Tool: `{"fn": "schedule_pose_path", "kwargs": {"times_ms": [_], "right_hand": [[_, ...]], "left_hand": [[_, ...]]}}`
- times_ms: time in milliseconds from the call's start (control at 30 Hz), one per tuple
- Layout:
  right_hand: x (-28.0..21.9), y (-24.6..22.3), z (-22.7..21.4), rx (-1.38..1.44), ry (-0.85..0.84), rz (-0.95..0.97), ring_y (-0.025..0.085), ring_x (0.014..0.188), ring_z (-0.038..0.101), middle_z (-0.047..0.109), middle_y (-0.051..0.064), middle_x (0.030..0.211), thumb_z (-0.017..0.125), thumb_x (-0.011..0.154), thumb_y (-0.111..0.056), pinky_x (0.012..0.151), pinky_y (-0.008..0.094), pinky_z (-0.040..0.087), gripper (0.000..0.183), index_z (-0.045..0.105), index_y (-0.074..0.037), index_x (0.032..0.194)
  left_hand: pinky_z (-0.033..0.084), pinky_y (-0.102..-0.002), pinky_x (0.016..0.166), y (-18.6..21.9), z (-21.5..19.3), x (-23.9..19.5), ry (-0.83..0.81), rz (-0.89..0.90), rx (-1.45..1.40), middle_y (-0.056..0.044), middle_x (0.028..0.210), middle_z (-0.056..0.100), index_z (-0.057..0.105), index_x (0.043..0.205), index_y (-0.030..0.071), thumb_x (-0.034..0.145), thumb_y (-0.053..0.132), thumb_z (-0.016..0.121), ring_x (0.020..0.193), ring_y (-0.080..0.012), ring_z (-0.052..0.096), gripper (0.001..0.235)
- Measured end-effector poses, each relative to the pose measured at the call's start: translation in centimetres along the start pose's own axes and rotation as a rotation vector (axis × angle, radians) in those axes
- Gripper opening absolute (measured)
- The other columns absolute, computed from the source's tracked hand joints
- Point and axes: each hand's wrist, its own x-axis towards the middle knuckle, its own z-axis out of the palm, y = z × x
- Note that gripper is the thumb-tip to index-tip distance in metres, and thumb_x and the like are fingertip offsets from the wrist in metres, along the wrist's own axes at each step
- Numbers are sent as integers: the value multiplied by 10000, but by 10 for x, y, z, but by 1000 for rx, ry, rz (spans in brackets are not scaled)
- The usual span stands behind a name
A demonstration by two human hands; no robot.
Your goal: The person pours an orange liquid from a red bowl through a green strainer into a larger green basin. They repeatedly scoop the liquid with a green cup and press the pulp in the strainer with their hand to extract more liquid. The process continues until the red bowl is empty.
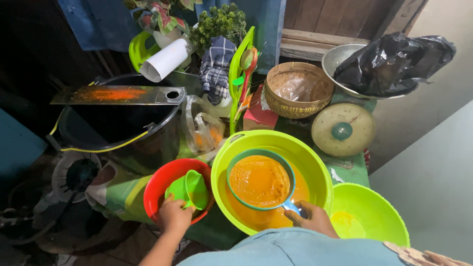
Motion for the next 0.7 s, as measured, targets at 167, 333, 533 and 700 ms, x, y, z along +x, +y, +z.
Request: {"fn": "schedule_pose_path", "kwargs": {"times_ms": [167,333,533,700], "right_hand": [[0,0,-2,6,-35,-25,142,611,593,712,84,715,788,826,-366,602,331,508,422,777,-44,1100],[3,4,-3,-13,-55,-70,141,605,605,711,87,706,781,827,-373,599,326,512,419,780,-41,1082],[5,8,-1,2,-56,-101,132,595,609,716,71,700,785,821,-363,585,317,511,409,784,-41,1073],[7,10,-2,-12,-65,-67,138,582,591,691,92,675,790,826,-362,566,327,479,407,785,-40,1076]], "left_hand": [[541,-403,883,1,-22,-10,-75,-224,-300,-138,1114,746,786,982,15,725,301,865,980,-316,717,393],[542,-403,799,26,-50,-23,48,-252,-525,-158,1032,762,768,1016,-3,732,263,855,881,-303,733,399],[529,-405,827,66,-82,-20,224,-97,-454,-178,1064,743,790,983,22,719,287,866,922,-325,709,382],[548,-391,927,98,-95,-23,186,-23,-540,-169,1165,747,766,1008,34,755,309,834,1041,-325,717,379]]}}
